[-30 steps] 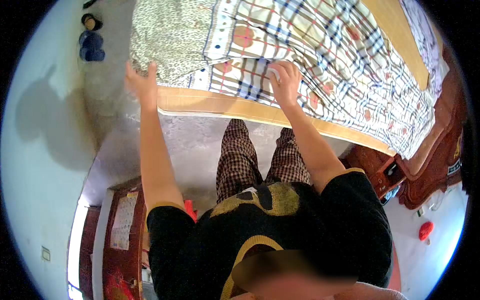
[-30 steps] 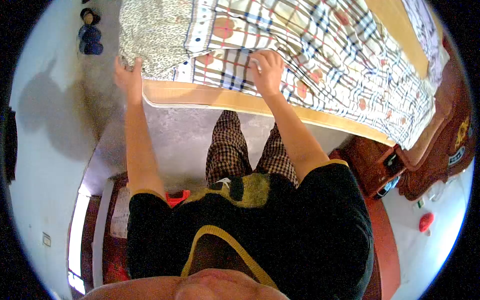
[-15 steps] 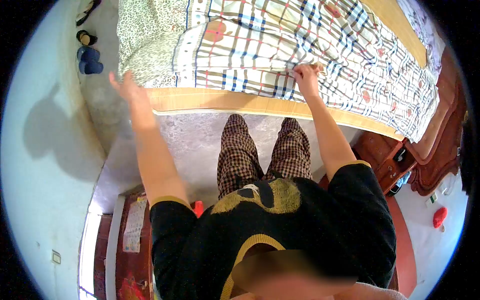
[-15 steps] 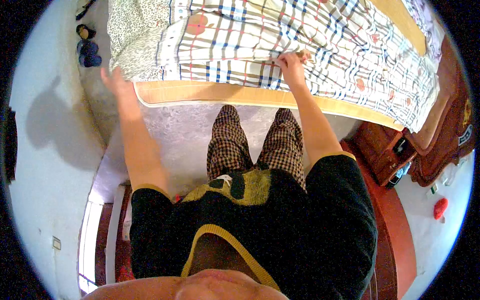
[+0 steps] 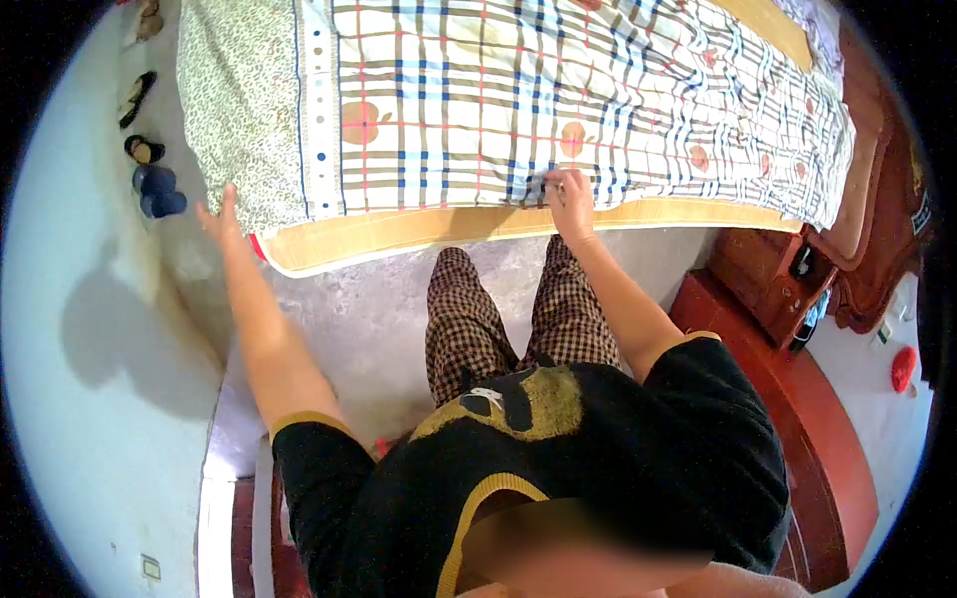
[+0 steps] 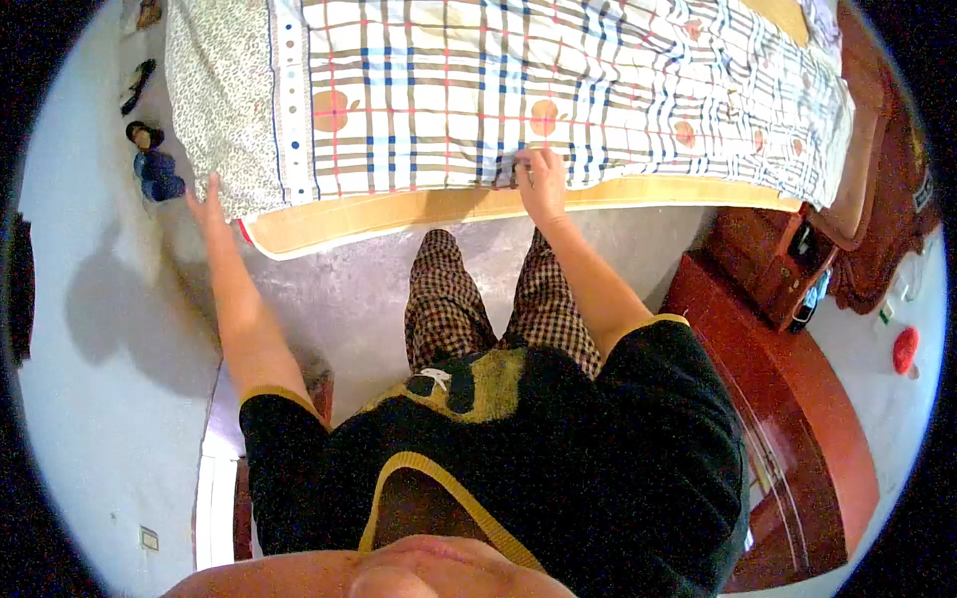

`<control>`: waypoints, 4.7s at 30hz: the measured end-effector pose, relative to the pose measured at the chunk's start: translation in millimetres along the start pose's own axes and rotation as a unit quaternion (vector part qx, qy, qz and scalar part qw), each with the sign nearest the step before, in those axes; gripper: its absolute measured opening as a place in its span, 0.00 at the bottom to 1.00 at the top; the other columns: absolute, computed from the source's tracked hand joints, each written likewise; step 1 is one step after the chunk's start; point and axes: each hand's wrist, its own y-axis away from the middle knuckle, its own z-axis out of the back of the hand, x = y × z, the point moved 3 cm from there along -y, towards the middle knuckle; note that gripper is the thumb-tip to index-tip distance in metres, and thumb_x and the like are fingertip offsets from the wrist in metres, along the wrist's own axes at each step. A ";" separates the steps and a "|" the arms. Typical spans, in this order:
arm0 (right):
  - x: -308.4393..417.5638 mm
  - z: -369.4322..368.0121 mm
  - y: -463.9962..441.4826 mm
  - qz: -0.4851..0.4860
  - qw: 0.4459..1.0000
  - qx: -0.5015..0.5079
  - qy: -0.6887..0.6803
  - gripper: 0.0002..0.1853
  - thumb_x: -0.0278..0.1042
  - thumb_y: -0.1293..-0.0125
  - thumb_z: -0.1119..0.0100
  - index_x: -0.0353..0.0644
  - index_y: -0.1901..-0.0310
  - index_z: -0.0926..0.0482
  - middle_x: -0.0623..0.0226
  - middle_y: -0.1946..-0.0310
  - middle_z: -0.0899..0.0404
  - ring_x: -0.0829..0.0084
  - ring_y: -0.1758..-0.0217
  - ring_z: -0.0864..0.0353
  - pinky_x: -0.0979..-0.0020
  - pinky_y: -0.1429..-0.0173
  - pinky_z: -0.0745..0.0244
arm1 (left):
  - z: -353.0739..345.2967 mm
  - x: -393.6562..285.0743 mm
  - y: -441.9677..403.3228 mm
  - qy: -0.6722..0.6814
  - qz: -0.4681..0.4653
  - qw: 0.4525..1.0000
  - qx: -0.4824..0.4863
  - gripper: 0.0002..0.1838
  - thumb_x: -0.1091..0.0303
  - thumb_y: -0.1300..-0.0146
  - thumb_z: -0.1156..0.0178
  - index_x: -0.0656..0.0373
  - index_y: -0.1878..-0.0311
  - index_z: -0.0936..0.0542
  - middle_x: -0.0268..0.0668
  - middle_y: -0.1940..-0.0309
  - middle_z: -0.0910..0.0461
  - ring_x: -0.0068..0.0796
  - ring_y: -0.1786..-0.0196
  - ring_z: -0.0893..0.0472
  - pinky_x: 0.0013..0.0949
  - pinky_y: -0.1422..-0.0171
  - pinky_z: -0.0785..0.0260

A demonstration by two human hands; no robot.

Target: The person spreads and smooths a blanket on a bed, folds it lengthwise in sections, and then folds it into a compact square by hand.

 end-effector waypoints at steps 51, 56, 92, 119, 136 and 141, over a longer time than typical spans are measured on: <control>-319.8 158.6 -64.5 -0.343 0.559 -0.319 -0.685 0.13 0.38 0.31 0.51 0.39 0.53 0.25 0.68 0.67 0.22 0.72 0.66 0.22 0.67 0.62 0.23 | -294.0 -232.0 397.8 -0.223 -0.548 0.673 0.444 0.30 0.59 0.42 0.37 0.50 0.34 0.31 0.39 0.28 0.41 0.48 0.24 0.49 0.57 0.22 0.59; -325.0 214.4 -64.9 -0.247 0.523 -0.415 -0.702 0.09 0.24 0.39 0.41 0.36 0.58 0.26 0.63 0.63 0.21 0.64 0.60 0.21 0.58 0.54 0.23 | -304.1 -223.9 476.5 -0.340 -0.536 0.590 0.500 0.40 0.49 0.45 0.34 0.35 0.29 0.38 0.30 0.25 0.48 0.45 0.21 0.58 0.66 0.23 0.69; -277.9 243.2 -285.7 0.085 0.946 -0.079 0.304 0.33 0.63 0.33 0.51 0.72 0.28 0.46 0.74 0.24 0.52 0.48 0.21 0.61 0.25 0.31 0.59 | -501.0 -406.2 287.9 -0.559 -0.477 0.658 0.164 0.30 0.39 0.31 0.57 0.23 0.27 0.45 0.29 0.22 0.59 0.56 0.22 0.59 0.80 0.32 0.62; -123.0 74.1 -181.2 0.188 0.960 -0.040 0.204 0.31 0.38 0.38 0.48 0.61 0.30 0.38 0.68 0.25 0.48 0.55 0.21 0.58 0.41 0.23 0.68 | -151.3 -107.5 218.8 -0.476 -0.120 0.871 0.009 0.40 0.43 0.34 0.47 0.50 0.25 0.46 0.44 0.23 0.54 0.47 0.22 0.57 0.70 0.26 0.66; -66.6 82.1 -189.3 0.066 0.966 -0.250 -0.018 0.22 0.28 0.41 0.43 0.42 0.43 0.28 0.56 0.35 0.34 0.52 0.27 0.43 0.52 0.25 0.51 | -29.2 -120.5 215.4 0.411 0.200 0.889 0.011 0.28 0.59 0.37 0.45 0.66 0.37 0.32 0.49 0.41 0.29 0.49 0.40 0.28 0.53 0.33 0.36; -45.1 17.7 -176.3 0.120 0.970 -0.178 0.112 0.30 0.43 0.34 0.46 0.42 0.33 0.37 0.52 0.29 0.44 0.47 0.24 0.51 0.45 0.25 0.56 | -28.3 -242.6 242.4 0.409 0.095 0.904 0.076 0.32 0.78 0.49 0.40 0.70 0.37 0.33 0.50 0.41 0.29 0.47 0.41 0.27 0.51 0.31 0.36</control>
